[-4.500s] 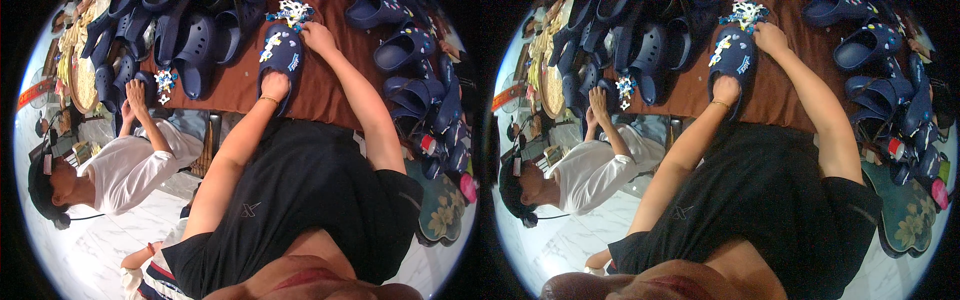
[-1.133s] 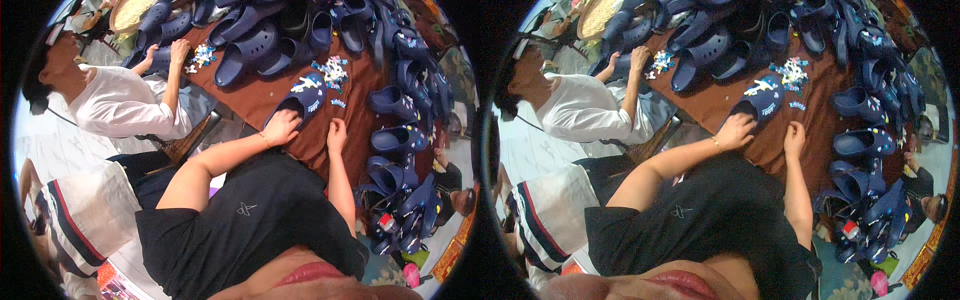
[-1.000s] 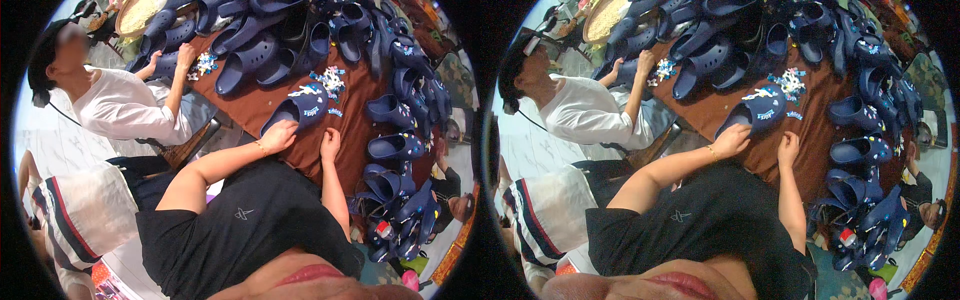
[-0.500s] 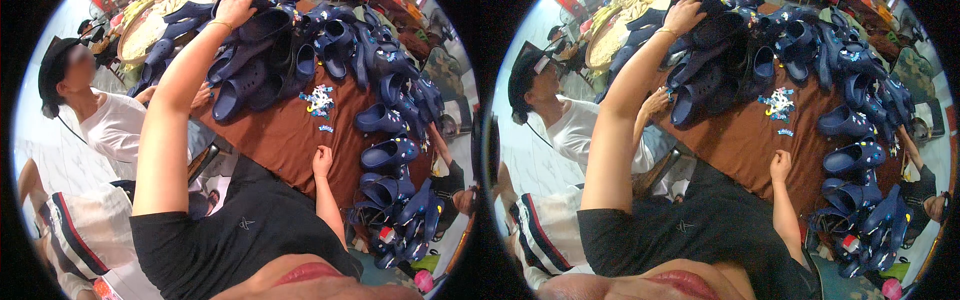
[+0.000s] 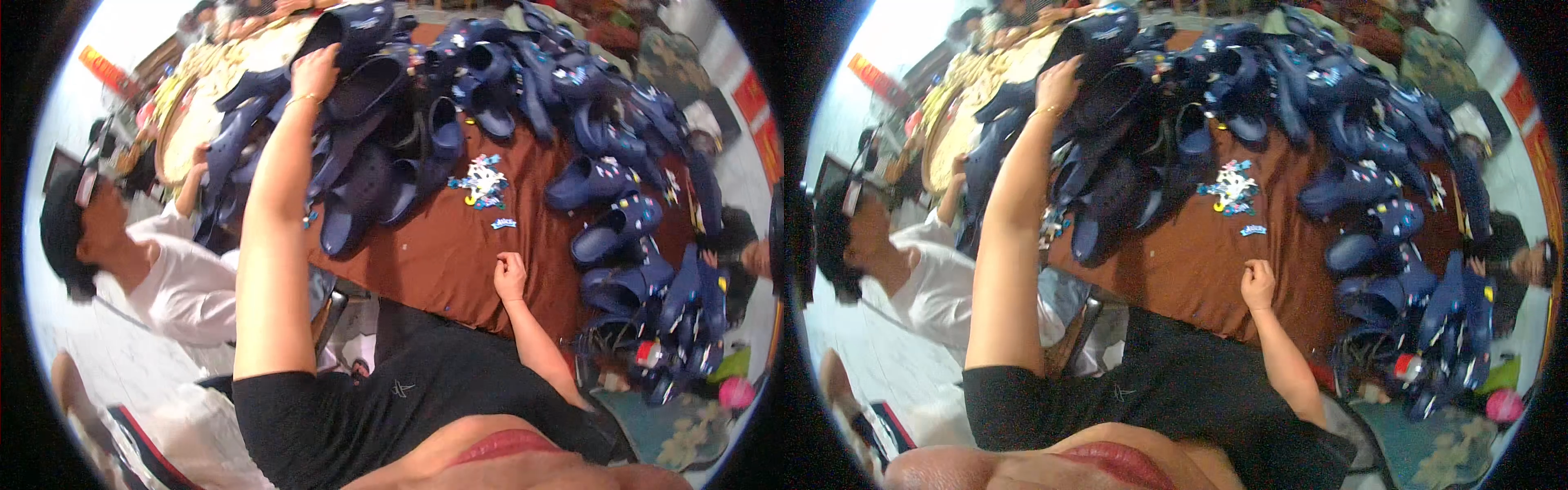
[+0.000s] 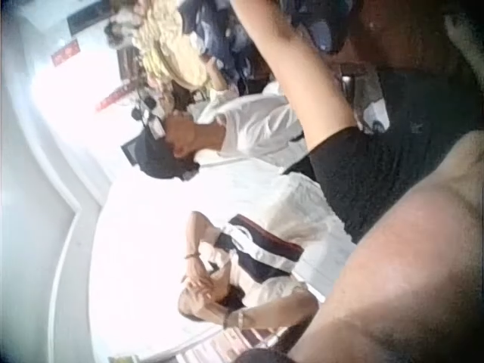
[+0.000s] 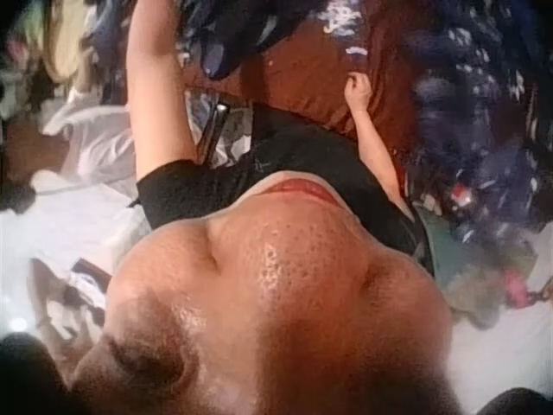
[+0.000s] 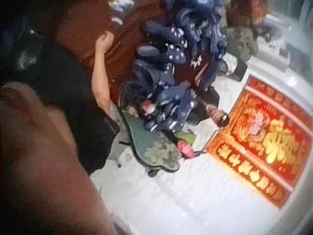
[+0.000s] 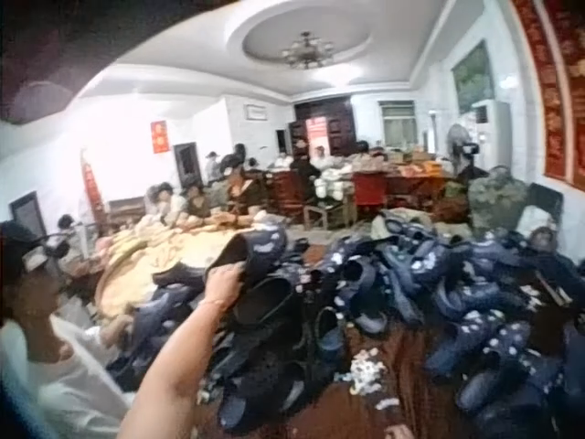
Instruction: The person is manually inserting decorative plastic charms into the ventilation holes of blue clog-style shoes.
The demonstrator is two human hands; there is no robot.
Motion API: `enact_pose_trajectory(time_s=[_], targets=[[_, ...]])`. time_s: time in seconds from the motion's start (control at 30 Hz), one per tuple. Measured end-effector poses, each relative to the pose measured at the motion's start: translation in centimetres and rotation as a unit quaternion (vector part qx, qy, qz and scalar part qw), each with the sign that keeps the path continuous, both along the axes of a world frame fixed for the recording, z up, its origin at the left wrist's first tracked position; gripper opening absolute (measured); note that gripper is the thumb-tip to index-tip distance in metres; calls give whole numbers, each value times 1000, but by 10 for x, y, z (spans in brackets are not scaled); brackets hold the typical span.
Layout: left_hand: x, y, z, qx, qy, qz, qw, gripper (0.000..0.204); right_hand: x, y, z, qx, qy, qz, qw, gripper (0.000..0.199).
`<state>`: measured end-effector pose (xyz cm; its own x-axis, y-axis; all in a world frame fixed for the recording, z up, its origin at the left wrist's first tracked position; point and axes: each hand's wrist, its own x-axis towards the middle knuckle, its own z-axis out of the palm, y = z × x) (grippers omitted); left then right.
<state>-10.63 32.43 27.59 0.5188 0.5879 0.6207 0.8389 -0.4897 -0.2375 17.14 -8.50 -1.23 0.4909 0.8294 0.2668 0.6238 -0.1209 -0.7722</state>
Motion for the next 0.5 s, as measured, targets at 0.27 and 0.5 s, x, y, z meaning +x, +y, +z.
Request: enact_pose_trajectory(time_s=[0.27, 0.5], targets=[[-4, -26, 3, -4, 23, 31, 999, 59, 53, 29, 27, 92, 50, -25, 994, 13], [-9, -49, -7, 19, 59, 62, 996, 52, 157, 31, 100, 118, -263, -306, 907, 42]])
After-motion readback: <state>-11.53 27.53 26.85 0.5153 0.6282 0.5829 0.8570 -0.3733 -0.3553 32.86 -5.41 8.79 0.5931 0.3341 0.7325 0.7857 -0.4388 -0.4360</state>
